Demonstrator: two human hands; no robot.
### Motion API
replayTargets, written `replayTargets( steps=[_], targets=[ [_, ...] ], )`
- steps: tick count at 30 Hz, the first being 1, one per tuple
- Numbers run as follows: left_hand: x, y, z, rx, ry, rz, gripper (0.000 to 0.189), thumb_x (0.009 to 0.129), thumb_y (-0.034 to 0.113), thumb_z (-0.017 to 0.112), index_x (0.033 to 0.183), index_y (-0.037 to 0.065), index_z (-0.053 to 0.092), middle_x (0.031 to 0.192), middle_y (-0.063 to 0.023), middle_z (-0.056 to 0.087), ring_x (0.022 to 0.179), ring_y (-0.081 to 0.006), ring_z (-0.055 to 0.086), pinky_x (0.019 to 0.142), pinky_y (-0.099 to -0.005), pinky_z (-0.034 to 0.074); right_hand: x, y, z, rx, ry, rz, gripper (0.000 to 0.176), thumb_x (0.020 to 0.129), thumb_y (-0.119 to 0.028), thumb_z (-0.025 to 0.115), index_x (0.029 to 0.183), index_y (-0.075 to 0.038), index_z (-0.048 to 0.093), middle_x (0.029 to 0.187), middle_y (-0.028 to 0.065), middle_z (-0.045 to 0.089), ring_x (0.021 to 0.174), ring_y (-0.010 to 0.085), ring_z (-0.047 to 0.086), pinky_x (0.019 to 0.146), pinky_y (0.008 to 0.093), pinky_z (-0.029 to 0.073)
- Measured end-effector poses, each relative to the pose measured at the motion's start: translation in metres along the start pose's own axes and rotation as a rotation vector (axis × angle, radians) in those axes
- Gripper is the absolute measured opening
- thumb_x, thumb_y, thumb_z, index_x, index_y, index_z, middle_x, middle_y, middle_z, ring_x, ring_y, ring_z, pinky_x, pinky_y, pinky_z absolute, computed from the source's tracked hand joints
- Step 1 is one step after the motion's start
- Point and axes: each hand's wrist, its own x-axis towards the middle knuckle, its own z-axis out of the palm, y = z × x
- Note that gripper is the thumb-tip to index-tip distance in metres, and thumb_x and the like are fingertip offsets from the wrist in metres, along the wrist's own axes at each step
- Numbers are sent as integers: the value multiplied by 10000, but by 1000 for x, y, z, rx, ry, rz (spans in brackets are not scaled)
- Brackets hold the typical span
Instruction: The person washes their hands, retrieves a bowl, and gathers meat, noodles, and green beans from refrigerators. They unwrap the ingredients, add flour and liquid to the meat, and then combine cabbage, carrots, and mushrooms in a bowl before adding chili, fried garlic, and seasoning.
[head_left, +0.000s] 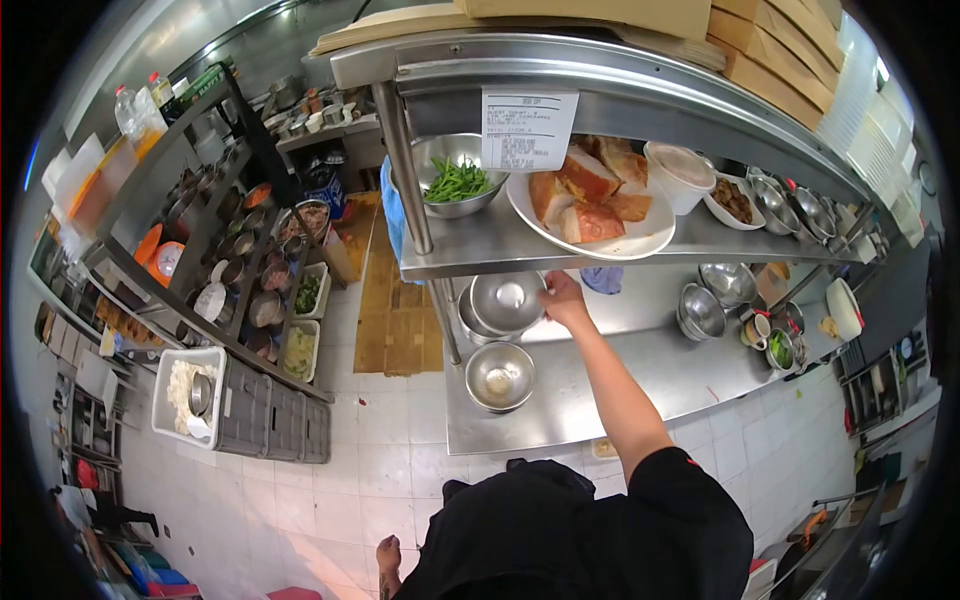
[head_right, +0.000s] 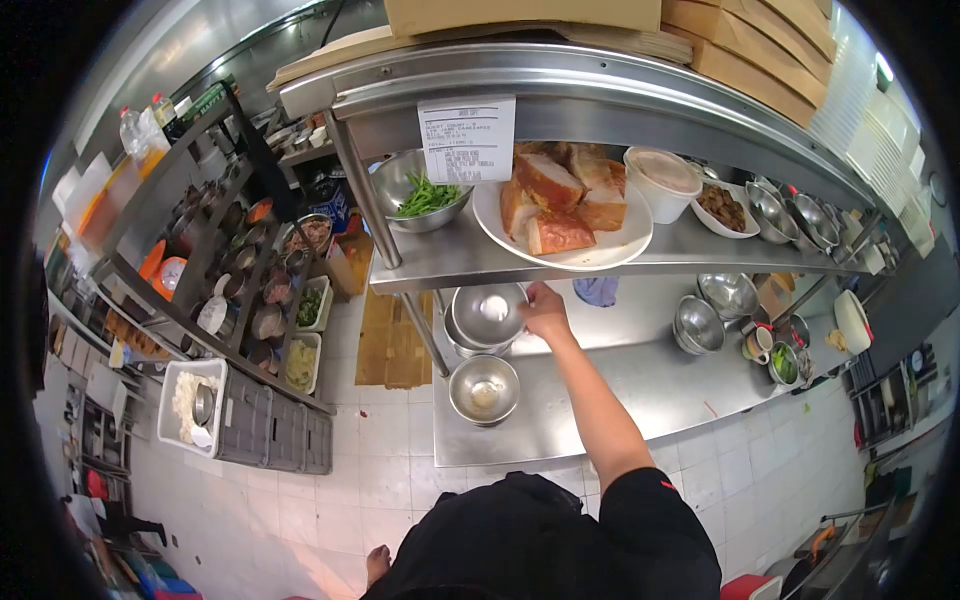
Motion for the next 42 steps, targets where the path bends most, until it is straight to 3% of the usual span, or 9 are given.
replayTargets(
  steps=[2, 6, 9, 11, 14, 27, 37, 39, 42],
  targets=[
    [2, 0, 6, 37, -77, -25, 422, 912, 323, 622, 1155, -15, 693, 1039, -203, 726, 988, -286, 699, 874, -371, 533, -29, 2, -17, 567, -418, 475, 179, 795, -74, 701, 881, 15, 573, 730, 130, 635, 542, 249, 660, 497, 387, 565],
    [-26, 55, 9, 208, -257, -21, 418, 901, 331, 638, 1156, 6, 697, 1083, -178, 726, 1037, -276, 690, 918, -370, 524, -55, 9, -14, 667, -646, 464, 178, 817, -67, 702, 874, 15, 554, 693, 84, 612, 444, 170, 610, 388, 311, 518],
    [-29, 70, 15, 211, -307, -8, 446, 890, 330, 644, 1172, -13, 681, 1102, -193, 717, 1065, -283, 681, 936, -370, 520, -33, 24, 8, 536, -503, 547, 231, 815, -150, 745, 905, 9, 603, 735, 106, 643, 558, 228, 662, 534, 357, 580],
    [-29, 81, 21, 157, -244, 11, 458, 893, 332, 637, 1186, -18, 672, 1110, -195, 714, 1072, -286, 678, 937, -372, 521, -12, 40, 44, 30, -24, 74, 304, 801, -264, 770, 953, -23, 663, 839, 136, 688, 795, 301, 697, 775, 386, 580],
    [-10, 51, 33, 232, -275, 200, 447, 901, 338, 626, 1183, -6, 676, 1122, -198, 709, 1084, -297, 674, 941, -377, 519, 10, 36, 81, -47, -187, 195, 255, 821, -239, 716, 998, -57, 705, 954, 158, 705, 998, 341, 658, 931, 395, 516],
    [43, -36, -40, 396, -429, 194, 388, 972, 316, 482, 1113, 15, 684, 1034, -175, 711, 964, -332, 673, 841, -425, 523, 35, -16, 67, -517, -252, 52, 181, 864, -136, 582, 812, -63, 740, 872, 162, 729, 922, 348, 687, 803, 490, 539],
    [84, 55, -124, 346, -372, -72, 279, 926, 232, 569, 1067, 31, 701, 855, -124, 702, 682, -247, 667, 577, -395, 531, -46, -18, 57, 231, 247, -44, 168, 781, 24, 591, 938, -17, 632, 909, 158, 643, 831, 342, 648, 719, 407, 520],
    [118, 57, -123, 1021, -474, 773, 235, 917, 170, 508, 1006, 45, 686, 925, -157, 711, 758, -324, 661, 678, -437, 533, -59, -15, 49, 307, 497, 256, 213, 786, 1, 575, 992, -4, 627, 937, 138, 646, 784, 247, 660, 698, 376, 517],
    [144, 55, -106, 403, -425, 294, 239, 934, 215, 521, 968, 44, 684, 851, -120, 700, 739, -253, 648, 689, -389, 518, -99, 21, 23, 441, 638, 647, 358, 778, -45, 586, 1134, -23, 572, 983, 178, 662, 763, 295, 681, 582, 408, 558]
  ],
)
